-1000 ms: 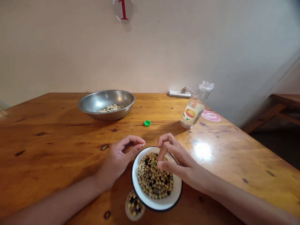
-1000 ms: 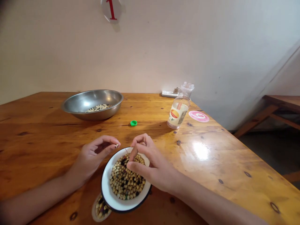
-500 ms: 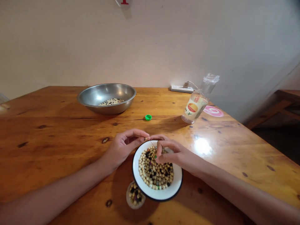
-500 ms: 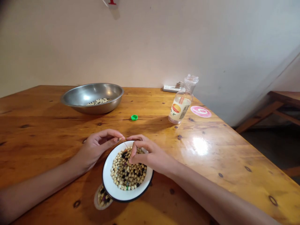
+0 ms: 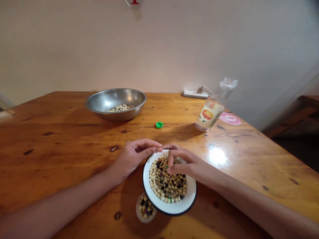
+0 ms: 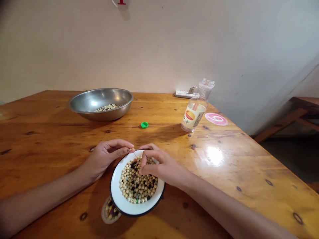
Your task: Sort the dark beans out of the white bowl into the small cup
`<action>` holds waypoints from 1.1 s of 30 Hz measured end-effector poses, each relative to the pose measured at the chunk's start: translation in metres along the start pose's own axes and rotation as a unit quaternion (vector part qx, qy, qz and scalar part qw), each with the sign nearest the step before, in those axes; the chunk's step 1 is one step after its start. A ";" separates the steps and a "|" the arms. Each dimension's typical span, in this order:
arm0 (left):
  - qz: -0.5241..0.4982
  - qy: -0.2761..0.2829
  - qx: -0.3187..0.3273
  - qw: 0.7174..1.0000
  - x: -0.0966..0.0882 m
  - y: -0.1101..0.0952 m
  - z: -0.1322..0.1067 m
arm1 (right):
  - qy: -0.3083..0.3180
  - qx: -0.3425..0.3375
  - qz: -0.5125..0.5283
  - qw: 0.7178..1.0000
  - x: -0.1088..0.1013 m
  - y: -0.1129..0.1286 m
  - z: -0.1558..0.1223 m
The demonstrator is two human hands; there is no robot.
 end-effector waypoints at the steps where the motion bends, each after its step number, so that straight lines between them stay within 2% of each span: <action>1: 0.000 0.002 0.000 1.000 0.000 0.000 0.000 | 0.002 -0.002 0.001 1.000 0.000 0.000 0.000; 14: 0.058 -0.024 0.026 0.998 -0.004 -0.002 -0.002 | 0.004 -0.002 0.003 1.000 0.000 -0.002 0.000; 33: -0.003 0.003 0.000 1.000 0.001 -0.002 -0.004 | 0.012 -0.013 -0.013 1.000 0.000 -0.003 0.000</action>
Point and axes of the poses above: each hand's wrist, its own z-axis towards the middle knuckle, its own x-axis out of the palm, y = z × x, the point moved 6 cm from there along z, towards the middle knuckle, and after that the axes turned 5 degrees about -x, right-handed, at the moved point
